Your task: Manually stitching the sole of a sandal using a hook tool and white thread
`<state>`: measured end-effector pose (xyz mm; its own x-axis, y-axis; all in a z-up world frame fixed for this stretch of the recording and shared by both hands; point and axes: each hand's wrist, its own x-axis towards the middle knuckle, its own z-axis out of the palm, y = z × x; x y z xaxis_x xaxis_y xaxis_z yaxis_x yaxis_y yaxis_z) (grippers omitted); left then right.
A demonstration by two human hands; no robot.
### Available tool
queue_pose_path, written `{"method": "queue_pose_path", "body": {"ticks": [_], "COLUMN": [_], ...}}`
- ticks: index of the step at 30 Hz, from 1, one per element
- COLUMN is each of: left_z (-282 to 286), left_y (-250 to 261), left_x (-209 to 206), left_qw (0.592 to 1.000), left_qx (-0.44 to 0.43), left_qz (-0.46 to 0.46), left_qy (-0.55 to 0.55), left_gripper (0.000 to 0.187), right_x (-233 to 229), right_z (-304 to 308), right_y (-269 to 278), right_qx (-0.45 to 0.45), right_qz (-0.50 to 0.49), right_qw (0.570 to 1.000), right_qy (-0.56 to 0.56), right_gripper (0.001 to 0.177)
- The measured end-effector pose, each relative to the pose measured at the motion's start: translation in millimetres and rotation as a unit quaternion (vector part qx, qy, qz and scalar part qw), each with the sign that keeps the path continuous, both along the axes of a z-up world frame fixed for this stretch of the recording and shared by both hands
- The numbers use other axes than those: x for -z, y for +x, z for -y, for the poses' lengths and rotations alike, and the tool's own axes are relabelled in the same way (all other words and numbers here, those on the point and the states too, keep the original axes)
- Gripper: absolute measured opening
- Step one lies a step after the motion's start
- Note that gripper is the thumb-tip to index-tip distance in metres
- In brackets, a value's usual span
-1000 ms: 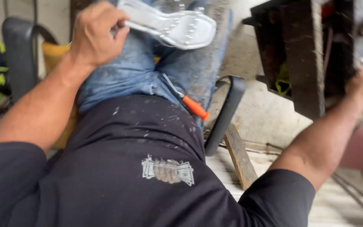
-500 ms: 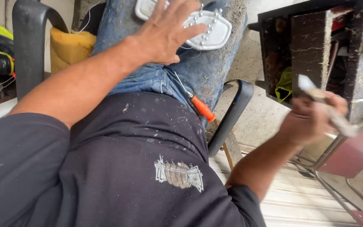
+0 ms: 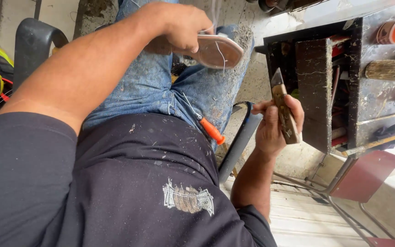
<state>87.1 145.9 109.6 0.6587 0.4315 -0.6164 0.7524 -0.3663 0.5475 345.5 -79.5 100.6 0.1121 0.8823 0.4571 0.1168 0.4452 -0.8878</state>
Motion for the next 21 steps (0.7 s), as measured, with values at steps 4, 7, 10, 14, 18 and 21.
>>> {"method": "queue_pose_path", "body": {"ticks": [4, 7, 10, 14, 18, 21], "left_z": [-6.1, 4.3, 14.3, 16.4, 18.0, 14.7], "left_y": [-4.5, -8.5, -2.7, 18.9, 33.7, 28.5], "left_x": [51.3, 33.3, 44.2, 97.6, 142.6, 159.0], "left_qw": [0.998, 0.989, 0.976, 0.917, 0.926, 0.873], "left_qx": [-0.039, -0.148, -0.189, -0.186, -0.224, -0.287], "left_qz": [-0.04, -0.001, 0.1, 0.223, 0.207, 0.331], "left_qy": [0.029, -0.022, 0.041, 0.272, 0.222, 0.215], "left_gripper": [0.047, 0.08, 0.076, 0.066, 0.016, 0.023], "right_x": [14.5, 17.8, 22.5, 31.0, 19.3, 17.1], "right_z": [15.1, 20.7, 17.0, 0.7, -33.0, -63.1], "right_y": [-6.3, -10.1, -9.0, -27.1, -47.9, -63.2], "right_qx": [-0.071, -0.187, -0.224, -0.064, 0.011, 0.059], "right_qz": [-0.197, -0.337, -0.4, -0.246, 0.041, 0.259], "right_qw": [0.968, 0.906, 0.856, 0.913, 0.898, 0.858], "right_qy": [-0.137, -0.174, -0.238, -0.319, -0.437, -0.439], "right_gripper": [0.062, 0.101, 0.071, 0.037, 0.039, 0.032]}}
